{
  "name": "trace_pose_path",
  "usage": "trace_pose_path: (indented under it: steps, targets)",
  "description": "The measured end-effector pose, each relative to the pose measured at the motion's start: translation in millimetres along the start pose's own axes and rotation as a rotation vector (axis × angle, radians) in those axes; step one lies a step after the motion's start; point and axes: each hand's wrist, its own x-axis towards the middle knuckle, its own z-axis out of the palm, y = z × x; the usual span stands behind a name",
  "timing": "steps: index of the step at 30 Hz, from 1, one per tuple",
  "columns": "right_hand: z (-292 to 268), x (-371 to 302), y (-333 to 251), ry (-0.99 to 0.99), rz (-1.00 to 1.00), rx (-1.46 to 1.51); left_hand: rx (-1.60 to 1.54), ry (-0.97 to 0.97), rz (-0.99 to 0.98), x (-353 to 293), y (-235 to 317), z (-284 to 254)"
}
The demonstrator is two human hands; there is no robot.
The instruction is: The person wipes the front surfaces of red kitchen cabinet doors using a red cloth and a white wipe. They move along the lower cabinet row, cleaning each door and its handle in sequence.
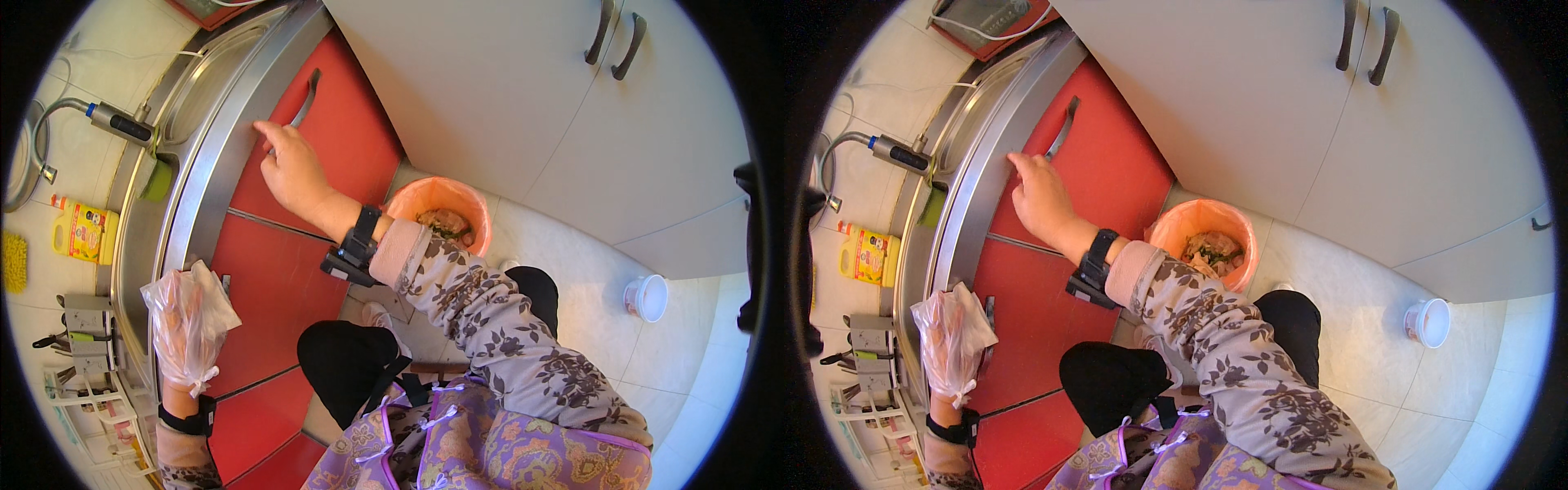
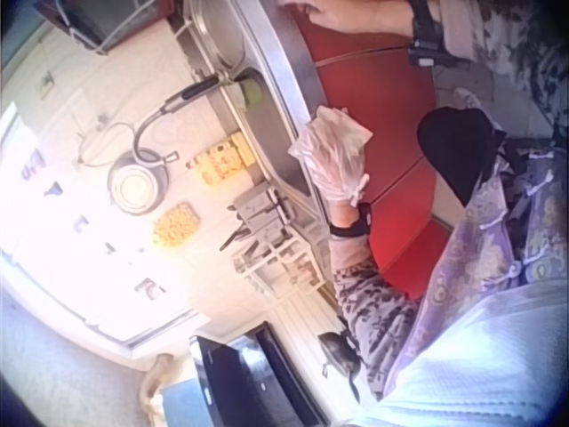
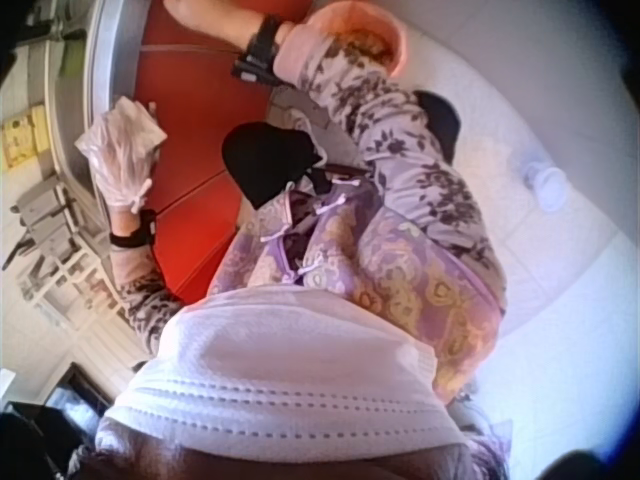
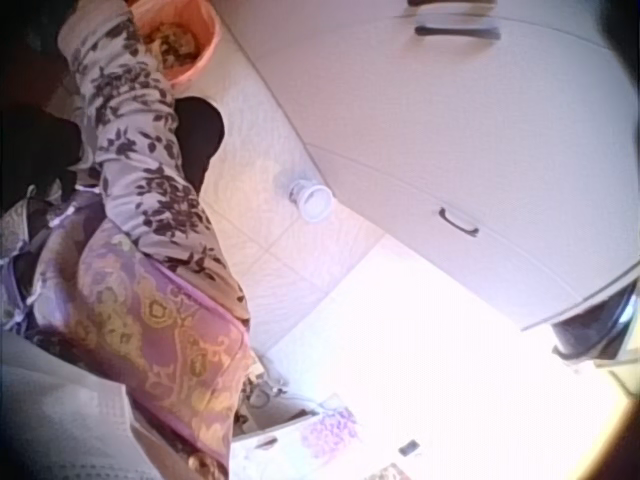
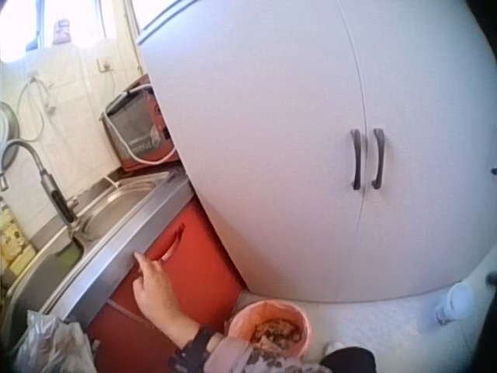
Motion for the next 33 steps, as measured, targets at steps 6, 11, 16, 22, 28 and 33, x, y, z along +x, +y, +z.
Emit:
trace_pose_path:
  steps: [6, 11, 16, 22, 28, 33]
  targets:
    - [-1.6, 6.7, -1.0, -0.141, 0.157, -0.026, -0.007, -0.026, -0.006, 4.0, -1.3, -0.4]
    - [-0.7, 6.4, 3.5, -0.034, 0.087, 0.016, 0.039, -0.032, -0.026, 2.0, -2.6, 6.6]
    - [1.0, 2.1, 8.9, -0.063, 0.076, 0.009, 0.035, -0.091, -0.072, -1.7, -2.5, 11.1]
    - [2.4, 1.1, 12.6, -0.026, 0.059, -0.007, 0.040, -0.087, -0.066, -0.2, -1.4, 11.9]
    - [1.3, 3.9, 11.1, -0.040, 0.076, -0.015, 0.017, -0.049, -0.041, 0.4, -2.4, 12.3]
    - [-1.4, -9.0, 8.5, -0.126, 0.118, -0.012, 0.025, -0.035, -0.026, -2.0, 1.4, 11.1]
